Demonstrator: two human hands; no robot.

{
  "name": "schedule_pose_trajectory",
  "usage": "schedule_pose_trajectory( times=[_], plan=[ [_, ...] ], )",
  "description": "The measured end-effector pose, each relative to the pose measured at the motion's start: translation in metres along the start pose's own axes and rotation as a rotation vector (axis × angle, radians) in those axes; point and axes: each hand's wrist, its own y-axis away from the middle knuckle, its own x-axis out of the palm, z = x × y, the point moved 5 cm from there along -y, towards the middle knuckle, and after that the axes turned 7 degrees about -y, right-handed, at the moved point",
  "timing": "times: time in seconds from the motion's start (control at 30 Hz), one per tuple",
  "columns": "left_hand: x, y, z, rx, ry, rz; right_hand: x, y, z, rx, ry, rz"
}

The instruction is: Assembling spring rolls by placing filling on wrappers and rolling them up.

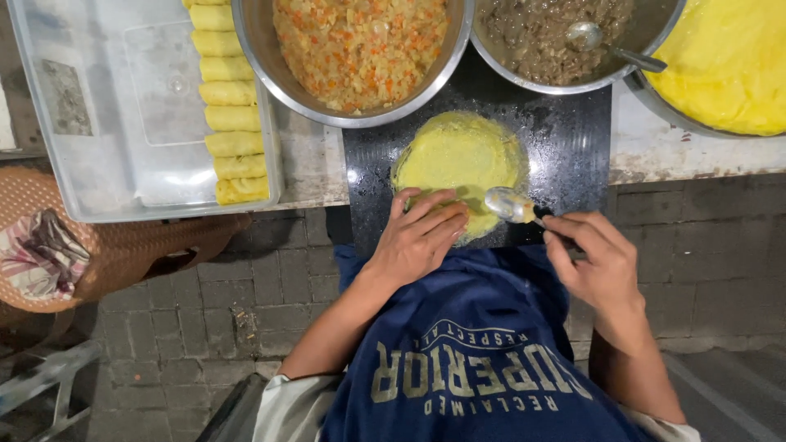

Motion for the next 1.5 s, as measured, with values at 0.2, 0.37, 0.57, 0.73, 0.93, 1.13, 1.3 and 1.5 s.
schedule_pose_trajectory(
  times=[0.2, 0.37, 0.57, 0.73, 0.93, 1.13, 1.3, 1.5],
  plan=[
    [-0.007, 0.013, 0.016, 0.022, -0.006, 0.018, -0.008, -0.032, 0.008, 0.086, -0.187, -0.003],
    [-0.016, 0.021, 0.026, 0.015, -0.027, 0.008, -0.004, -0.083, 0.036, 0.024, -0.184, 0.039],
    [-0.022, 0.020, 0.016, -0.027, -0.195, 0.144, 0.017, -0.164, 0.087, -0.090, 0.139, 0.230],
    [-0.007, 0.031, 0.015, -0.089, -0.299, 0.190, 0.051, -0.209, 0.090, -0.332, 0.689, 0.120],
    [-0.001, 0.034, 0.015, -0.040, -0.125, 0.064, 0.096, -0.232, 0.069, -0.341, 0.816, 0.279],
    [-0.013, 0.027, 0.014, 0.002, -0.073, 0.086, 0.096, -0.224, 0.062, -0.391, 0.796, 0.166],
    [-0.029, 0.021, 0.014, 0.030, -0.065, 0.094, 0.053, -0.205, 0.093, -0.508, 0.657, 0.019],
    [-0.010, 0.030, 0.018, -0.048, -0.043, 0.045, 0.048, -0.109, 0.065, -0.312, -0.006, 0.277]
  ],
)
